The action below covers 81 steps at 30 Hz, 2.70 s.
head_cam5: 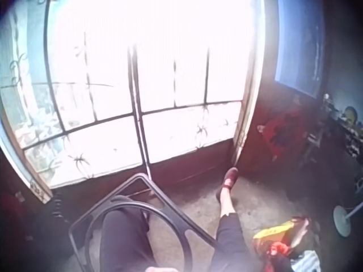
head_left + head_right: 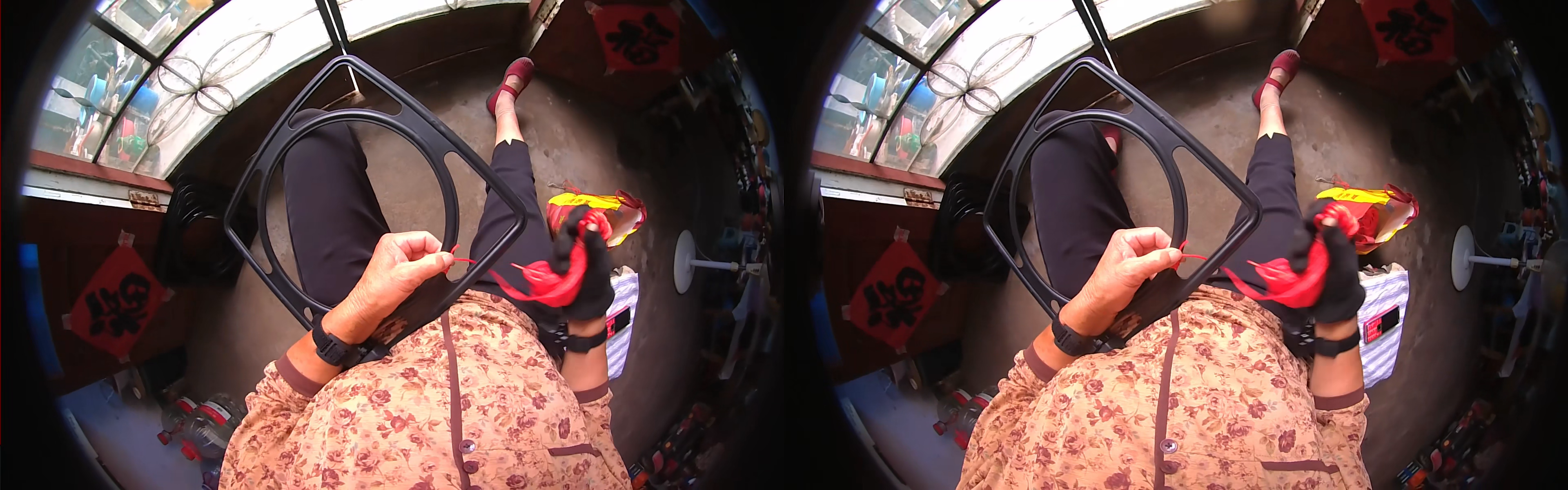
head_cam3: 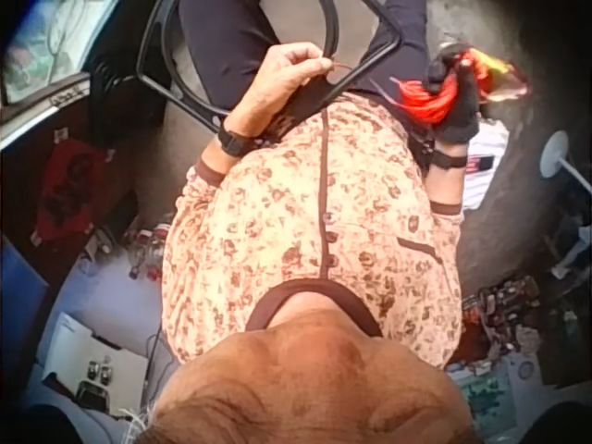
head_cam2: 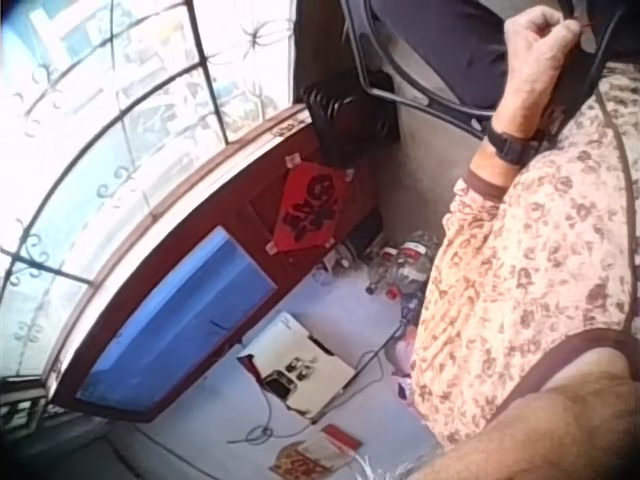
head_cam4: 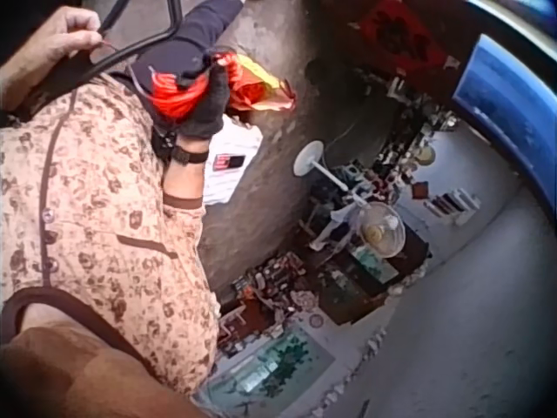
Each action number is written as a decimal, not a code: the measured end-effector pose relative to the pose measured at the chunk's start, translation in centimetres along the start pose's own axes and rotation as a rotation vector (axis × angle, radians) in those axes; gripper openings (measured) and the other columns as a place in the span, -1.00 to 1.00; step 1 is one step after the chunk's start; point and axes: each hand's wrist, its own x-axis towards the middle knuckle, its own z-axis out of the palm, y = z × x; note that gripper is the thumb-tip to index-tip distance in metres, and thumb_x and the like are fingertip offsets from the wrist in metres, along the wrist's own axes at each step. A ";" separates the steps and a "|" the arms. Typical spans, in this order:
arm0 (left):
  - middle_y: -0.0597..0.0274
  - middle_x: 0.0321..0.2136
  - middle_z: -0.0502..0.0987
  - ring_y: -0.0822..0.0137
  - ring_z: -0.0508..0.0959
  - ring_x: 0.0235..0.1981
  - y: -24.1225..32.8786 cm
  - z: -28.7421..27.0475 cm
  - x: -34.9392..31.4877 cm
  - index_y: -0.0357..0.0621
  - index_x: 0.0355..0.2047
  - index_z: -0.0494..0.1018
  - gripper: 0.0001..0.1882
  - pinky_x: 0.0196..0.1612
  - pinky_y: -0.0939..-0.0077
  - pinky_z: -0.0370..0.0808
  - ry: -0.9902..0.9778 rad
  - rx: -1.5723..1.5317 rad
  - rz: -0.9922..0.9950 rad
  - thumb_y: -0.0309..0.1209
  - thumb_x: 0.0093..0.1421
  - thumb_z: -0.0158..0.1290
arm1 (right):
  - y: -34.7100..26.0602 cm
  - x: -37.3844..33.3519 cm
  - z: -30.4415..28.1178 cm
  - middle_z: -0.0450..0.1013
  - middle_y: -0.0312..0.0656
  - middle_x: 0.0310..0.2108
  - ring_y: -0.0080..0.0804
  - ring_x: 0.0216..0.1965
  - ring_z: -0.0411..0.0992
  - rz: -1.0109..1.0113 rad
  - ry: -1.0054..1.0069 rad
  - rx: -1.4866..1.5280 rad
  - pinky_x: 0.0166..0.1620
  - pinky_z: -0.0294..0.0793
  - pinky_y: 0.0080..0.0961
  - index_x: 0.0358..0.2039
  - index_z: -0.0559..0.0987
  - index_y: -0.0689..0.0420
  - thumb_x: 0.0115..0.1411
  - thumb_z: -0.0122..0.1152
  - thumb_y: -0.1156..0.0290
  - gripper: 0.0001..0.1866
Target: Winding red thread around a black plastic frame to prepare for tassel manufacturing.
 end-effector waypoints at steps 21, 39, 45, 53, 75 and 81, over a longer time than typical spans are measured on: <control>0.51 -0.62 0.47 0.75 0.29 -0.62 0.9 0.6 0.6 -0.16 -0.53 0.52 -0.80 -0.56 0.78 0.17 0.031 0.066 -0.013 -0.36 0.21 0.12 | 1.3 1.0 -9.0 0.34 -0.41 -0.57 -0.66 -0.61 0.29 0.168 0.191 -0.048 -0.58 0.24 -0.71 -0.27 0.46 0.09 0.25 0.15 0.24 -0.80; 0.55 -0.56 0.50 0.76 0.33 -0.59 2.1 1.2 -0.4 -0.10 -0.44 0.54 -0.92 -0.50 0.84 0.21 -0.160 -0.214 -0.130 -0.40 0.15 0.17 | 7.1 8.9 1.0 0.40 -0.12 0.00 -0.43 0.04 0.37 0.115 -0.475 -0.110 0.11 0.37 -0.51 0.14 0.34 0.18 0.37 -0.08 0.27 -0.60; 0.51 -0.51 0.52 0.74 0.31 -0.56 0.0 0.6 0.0 -0.13 -0.39 0.57 -0.87 -0.49 0.83 0.19 -0.162 -0.241 -0.209 -0.35 0.15 0.18 | 5.5 6.6 8.8 0.39 -0.20 0.02 -0.56 0.01 0.37 0.086 -0.457 -0.084 0.02 0.42 -0.62 0.15 0.33 0.21 0.33 -0.05 0.44 -0.62; 0.36 -0.45 0.59 0.64 0.47 -0.50 -0.9 0.0 0.1 -0.33 -0.27 0.57 -0.75 -0.40 0.78 0.35 -0.203 -0.325 -0.107 -0.37 0.11 0.21 | 8.1 7.4 5.3 0.42 0.01 -0.07 -0.37 -0.28 0.48 0.616 -0.471 0.281 -0.16 0.51 -0.48 0.25 0.16 0.31 0.18 0.12 0.00 -0.19; 0.33 -0.49 0.55 0.55 0.52 -0.50 0.9 -0.8 0.4 -0.17 -0.45 0.47 -0.95 -0.39 0.70 0.49 0.036 -0.251 -0.077 -0.52 0.14 0.12 | 5.2 6.7 -4.2 0.48 -0.05 -0.12 -0.14 -0.09 0.47 0.046 -0.353 0.409 0.11 0.40 -0.21 0.03 0.39 0.27 0.32 -0.09 0.15 -0.55; 0.39 -0.42 0.54 0.63 0.51 -0.46 0.5 -0.5 0.4 -0.19 -0.22 0.44 -0.80 -0.44 0.82 0.44 0.055 -0.284 -0.039 -0.53 0.14 0.16 | -0.5 0.3 -1.6 0.21 -0.27 -0.69 -0.40 -0.67 0.24 0.209 -0.502 0.623 -0.34 0.33 -0.42 -0.29 0.38 0.19 0.23 0.01 0.04 -0.60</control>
